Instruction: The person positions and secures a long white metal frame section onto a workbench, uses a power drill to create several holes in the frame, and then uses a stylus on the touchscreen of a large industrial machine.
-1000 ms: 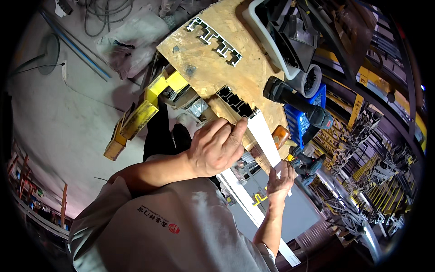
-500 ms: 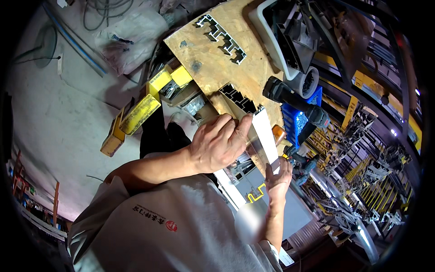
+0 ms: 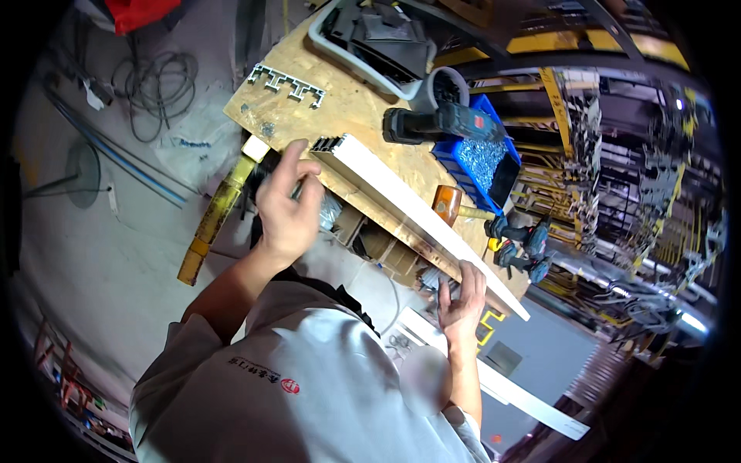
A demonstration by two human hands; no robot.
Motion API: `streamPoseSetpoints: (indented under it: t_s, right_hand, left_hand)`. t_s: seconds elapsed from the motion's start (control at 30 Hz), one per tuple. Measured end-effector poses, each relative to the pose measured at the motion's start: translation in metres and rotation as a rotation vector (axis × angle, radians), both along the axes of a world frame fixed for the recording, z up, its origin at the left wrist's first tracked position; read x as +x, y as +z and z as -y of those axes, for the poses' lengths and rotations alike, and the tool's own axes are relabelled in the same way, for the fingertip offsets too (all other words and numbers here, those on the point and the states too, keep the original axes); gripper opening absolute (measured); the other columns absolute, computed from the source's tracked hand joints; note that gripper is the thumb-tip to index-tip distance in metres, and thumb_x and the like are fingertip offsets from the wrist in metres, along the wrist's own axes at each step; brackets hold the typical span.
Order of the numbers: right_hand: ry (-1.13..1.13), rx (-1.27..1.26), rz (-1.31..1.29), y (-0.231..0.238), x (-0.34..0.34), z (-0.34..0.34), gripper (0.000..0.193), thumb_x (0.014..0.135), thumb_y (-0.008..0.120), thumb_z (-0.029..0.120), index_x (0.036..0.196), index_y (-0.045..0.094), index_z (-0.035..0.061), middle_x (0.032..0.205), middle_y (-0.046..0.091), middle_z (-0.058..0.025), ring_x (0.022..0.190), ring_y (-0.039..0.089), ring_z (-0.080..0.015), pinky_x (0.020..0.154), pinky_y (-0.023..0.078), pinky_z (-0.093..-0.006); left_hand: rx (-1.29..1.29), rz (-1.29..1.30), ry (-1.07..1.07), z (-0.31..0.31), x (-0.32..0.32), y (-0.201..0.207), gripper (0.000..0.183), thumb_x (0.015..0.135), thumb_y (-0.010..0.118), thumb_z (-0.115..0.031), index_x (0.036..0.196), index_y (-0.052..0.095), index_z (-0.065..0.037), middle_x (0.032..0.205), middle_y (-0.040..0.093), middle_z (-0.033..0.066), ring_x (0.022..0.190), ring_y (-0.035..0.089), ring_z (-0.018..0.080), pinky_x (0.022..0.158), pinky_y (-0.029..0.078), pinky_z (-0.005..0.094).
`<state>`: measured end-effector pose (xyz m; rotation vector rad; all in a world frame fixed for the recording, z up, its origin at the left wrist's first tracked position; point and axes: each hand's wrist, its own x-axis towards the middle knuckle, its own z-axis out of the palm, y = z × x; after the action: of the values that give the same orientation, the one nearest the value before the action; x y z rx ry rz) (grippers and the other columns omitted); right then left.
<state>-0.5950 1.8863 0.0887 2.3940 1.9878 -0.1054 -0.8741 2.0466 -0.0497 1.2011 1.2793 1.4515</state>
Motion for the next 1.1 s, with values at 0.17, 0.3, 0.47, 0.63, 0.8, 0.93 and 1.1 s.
streamPoseSetpoints:
  t_s: [0.17, 0.3, 0.47, 0.63, 0.8, 0.93, 1.1]
  right_hand:
    - [-0.112, 0.154, -0.154, -0.017, 0.027, 0.094, 0.045, 0.086, 0.079, 0.006, 0.127, 0.064, -0.004, 0.127, 0.066, -0.0267, 0.12, 0.062, -0.045, 0.107, 0.049, -0.0478]
    - [-0.012, 0.13, -0.257, -0.032, 0.023, 0.1, 0.051, 0.083, 0.082, 0.008, 0.129, 0.063, -0.0032, 0.13, 0.064, -0.0252, 0.122, 0.061, -0.0447, 0.106, 0.049, -0.0478]
    - [0.339, 0.297, -0.227, -0.043, 0.009, 0.011, 0.064, 0.085, 0.083, 0.013, 0.138, 0.055, -0.0082, 0.137, 0.057, -0.0297, 0.127, 0.055, -0.049, 0.109, 0.046, -0.0521]
    - [0.444, 0.266, -0.097, -0.052, -0.023, -0.096, 0.086, 0.079, 0.089, 0.025, 0.144, 0.046, -0.0107, 0.14, 0.056, -0.0323, 0.13, 0.053, -0.0489, 0.112, 0.044, -0.0522]
    - [0.304, -0.089, -0.026, -0.056, -0.04, -0.136, 0.078, 0.08, 0.088, 0.034, 0.136, 0.053, -0.0073, 0.121, 0.067, -0.0279, 0.113, 0.064, -0.0451, 0.101, 0.05, -0.0504]
    - [0.139, -0.309, -0.079, -0.057, -0.04, -0.135, 0.048, 0.083, 0.084, 0.031, 0.11, 0.06, -0.0007, 0.097, 0.072, -0.0246, 0.093, 0.07, -0.0453, 0.081, 0.056, -0.052]
    - [0.212, -0.151, -0.155, -0.082, -0.025, -0.135, 0.053, 0.082, 0.084, 0.048, 0.101, 0.065, 0.0019, 0.089, 0.072, -0.0237, 0.089, 0.07, -0.0448, 0.08, 0.055, -0.054]
  left_hand:
    - [-0.02, -0.106, 0.07, 0.012, 0.002, 0.039, 0.031, 0.1, 0.056, 0.002, 0.129, 0.065, 0.007, 0.091, 0.07, 0.0051, 0.075, 0.06, 0.0082, 0.071, 0.048, 0.0203]
    - [-0.057, 0.228, -0.03, 0.065, 0.016, 0.001, 0.025, 0.1, 0.059, 0.002, 0.122, 0.067, 0.011, 0.077, 0.058, -0.003, 0.068, 0.05, 0.0027, 0.058, 0.044, 0.022]
    - [-0.375, 0.038, -0.288, 0.166, 0.002, -0.032, 0.028, 0.098, 0.059, -0.003, 0.119, 0.07, 0.01, 0.073, 0.057, -0.0055, 0.067, 0.051, 0.0015, 0.059, 0.044, 0.0206]
    - [-0.43, 0.166, -0.387, 0.175, -0.007, -0.047, 0.025, 0.099, 0.061, -0.004, 0.118, 0.069, 0.009, 0.08, 0.061, -0.0042, 0.072, 0.053, 0.0031, 0.064, 0.045, 0.0215]
    - [-0.465, 0.286, -0.517, 0.123, 0.007, -0.056, 0.027, 0.099, 0.062, -0.005, 0.121, 0.067, 0.01, 0.092, 0.071, 0.0043, 0.085, 0.063, 0.0085, 0.077, 0.051, 0.0249]
    - [-0.468, 0.189, -0.526, 0.091, 0.011, -0.069, 0.027, 0.099, 0.064, -0.007, 0.121, 0.068, 0.008, 0.102, 0.074, 0.0081, 0.094, 0.067, 0.0121, 0.084, 0.052, 0.0264]
    - [0.228, -0.45, -0.324, 0.042, -0.013, -0.093, 0.025, 0.099, 0.063, -0.009, 0.119, 0.071, 0.004, 0.111, 0.075, 0.0127, 0.101, 0.07, 0.0236, 0.095, 0.053, 0.0348]
